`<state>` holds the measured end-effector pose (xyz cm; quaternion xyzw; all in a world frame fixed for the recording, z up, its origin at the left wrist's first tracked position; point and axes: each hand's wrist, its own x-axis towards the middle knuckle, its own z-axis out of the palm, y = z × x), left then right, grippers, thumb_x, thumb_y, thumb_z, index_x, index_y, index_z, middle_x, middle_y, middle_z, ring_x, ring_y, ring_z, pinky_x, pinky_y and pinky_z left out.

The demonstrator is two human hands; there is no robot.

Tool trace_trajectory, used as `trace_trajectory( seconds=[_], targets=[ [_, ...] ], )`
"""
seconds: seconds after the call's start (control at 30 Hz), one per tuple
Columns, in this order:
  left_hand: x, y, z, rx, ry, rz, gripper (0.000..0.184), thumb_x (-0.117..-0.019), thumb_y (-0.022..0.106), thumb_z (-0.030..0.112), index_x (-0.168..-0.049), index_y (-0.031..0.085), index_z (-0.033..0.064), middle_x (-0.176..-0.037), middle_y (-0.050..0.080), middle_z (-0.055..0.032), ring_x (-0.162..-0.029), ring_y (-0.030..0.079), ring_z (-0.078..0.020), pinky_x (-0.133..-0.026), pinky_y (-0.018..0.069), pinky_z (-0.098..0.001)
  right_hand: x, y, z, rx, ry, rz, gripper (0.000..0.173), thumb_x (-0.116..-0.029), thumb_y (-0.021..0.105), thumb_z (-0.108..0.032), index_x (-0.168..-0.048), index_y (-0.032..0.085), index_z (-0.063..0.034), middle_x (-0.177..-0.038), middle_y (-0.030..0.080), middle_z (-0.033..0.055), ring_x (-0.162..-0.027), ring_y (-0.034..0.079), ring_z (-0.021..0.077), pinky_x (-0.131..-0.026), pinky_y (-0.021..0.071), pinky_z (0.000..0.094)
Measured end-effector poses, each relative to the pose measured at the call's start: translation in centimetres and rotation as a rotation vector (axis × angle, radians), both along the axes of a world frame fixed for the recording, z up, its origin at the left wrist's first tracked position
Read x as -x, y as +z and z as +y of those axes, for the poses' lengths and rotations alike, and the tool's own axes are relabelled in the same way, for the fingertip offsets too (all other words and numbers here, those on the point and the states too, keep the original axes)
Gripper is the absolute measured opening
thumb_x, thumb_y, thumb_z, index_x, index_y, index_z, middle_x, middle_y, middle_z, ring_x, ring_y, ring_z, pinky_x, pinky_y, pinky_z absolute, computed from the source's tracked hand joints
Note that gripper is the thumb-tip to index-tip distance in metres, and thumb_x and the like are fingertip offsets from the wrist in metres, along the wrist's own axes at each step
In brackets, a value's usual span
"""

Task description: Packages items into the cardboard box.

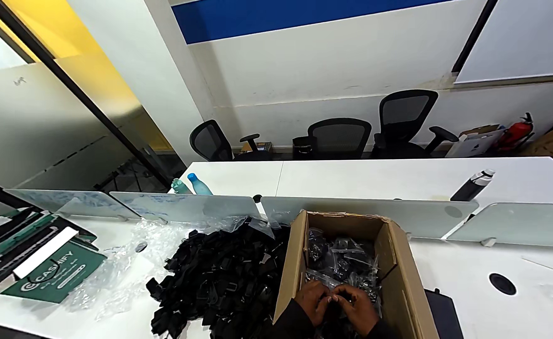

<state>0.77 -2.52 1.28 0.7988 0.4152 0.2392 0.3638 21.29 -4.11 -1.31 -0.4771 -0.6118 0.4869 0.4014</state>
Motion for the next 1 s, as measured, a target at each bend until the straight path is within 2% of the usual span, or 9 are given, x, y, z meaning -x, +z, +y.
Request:
trace_trajectory(
  seconds=[0.3,0.57,0.7,0.87,0.93,1.0],
  targets=[
    [0.09,-0.55,0.08,-0.073,-0.049,-0.028,0.019,-0.0975,0.06,0.013,-0.097,0.069,-0.0043,-0.096,0.07,-0.02,-0.098,0.068,-0.0309,-0.096,0.0538,-0.0416,0.05,-0.39,0.18,-0.188,0.056,-0.094,0.013,-0.0938,0.065,-0.012,-0.092,0.073,-0.0019,-0.093,0.073,0.0084,-0.088,0.07,0.0126,-0.083,0.0584,0.0299],
    [0.16,-0.58,0.21,-0.062,0.023,-0.084,0.02,-0.098,0.062,0.013,-0.1,0.071,-0.0046,-0.098,0.071,-0.0196,-0.096,0.07,-0.029,-0.094,0.056,-0.0411,0.23,-0.17,-0.01,-0.096,-0.034,0.001,0.011,-0.0935,0.067,-0.012,-0.095,0.073,-0.0026,-0.091,0.073,0.0053,-0.082,0.069,0.0084,-0.079,0.0588,0.0266],
    [0.06,-0.18,0.14,-0.038,0.058,-0.066,0.017,-0.0958,0.064,0.009,-0.101,0.072,-0.0057,-0.099,0.072,-0.0206,-0.094,0.071,-0.0291,-0.092,0.0574,-0.0422,0.12,-0.47,0.13,-0.089,-0.036,0.038,0.01,-0.0925,0.067,-0.008,-0.096,0.072,-0.0007,-0.091,0.073,0.006,-0.083,0.069,0.0099,-0.081,0.0594,0.0291],
    [0.01,-0.36,0.12,-0.068,0.094,-0.079,0.015,-0.0943,0.065,0.008,-0.097,0.073,-0.0044,-0.096,0.073,-0.0184,-0.092,0.072,-0.0259,-0.09,0.0589,-0.04,0.21,-0.45,0.25,-0.109,-0.034,0.055,0.014,-0.0903,0.069,-0.005,-0.103,0.072,-0.0002,-0.099,0.073,0.0071,-0.086,0.071,0.0113,-0.082,0.0608,0.0302],
    [0.01,-0.43,0.08,-0.067,0.1,-0.084,0.015,-0.0938,0.066,0.007,-0.1,0.073,-0.0044,-0.097,0.073,-0.0184,-0.092,0.072,-0.0257,-0.091,0.059,-0.0402,0.27,-0.47,0.26,-0.128,-0.036,0.07,0.014,-0.0892,0.07,-0.004,-0.103,0.072,-0.0004,-0.102,0.072,0.0078,-0.087,0.07,0.0114,-0.08,0.0608,0.0294],
    [0.03,-0.5,-0.01,-0.067,0.107,-0.097,0.015,-0.0933,0.066,0.006,-0.102,0.072,-0.0045,-0.098,0.073,-0.0182,-0.091,0.073,-0.0248,-0.09,0.0593,-0.0393,0.34,-0.64,0.27,-0.149,-0.041,0.083,0.013,-0.0882,0.07,-0.004,-0.101,0.071,-0.0008,-0.1,0.073,0.0073,-0.084,0.07,0.0107,-0.078,0.0606,0.0287]
  ],
)
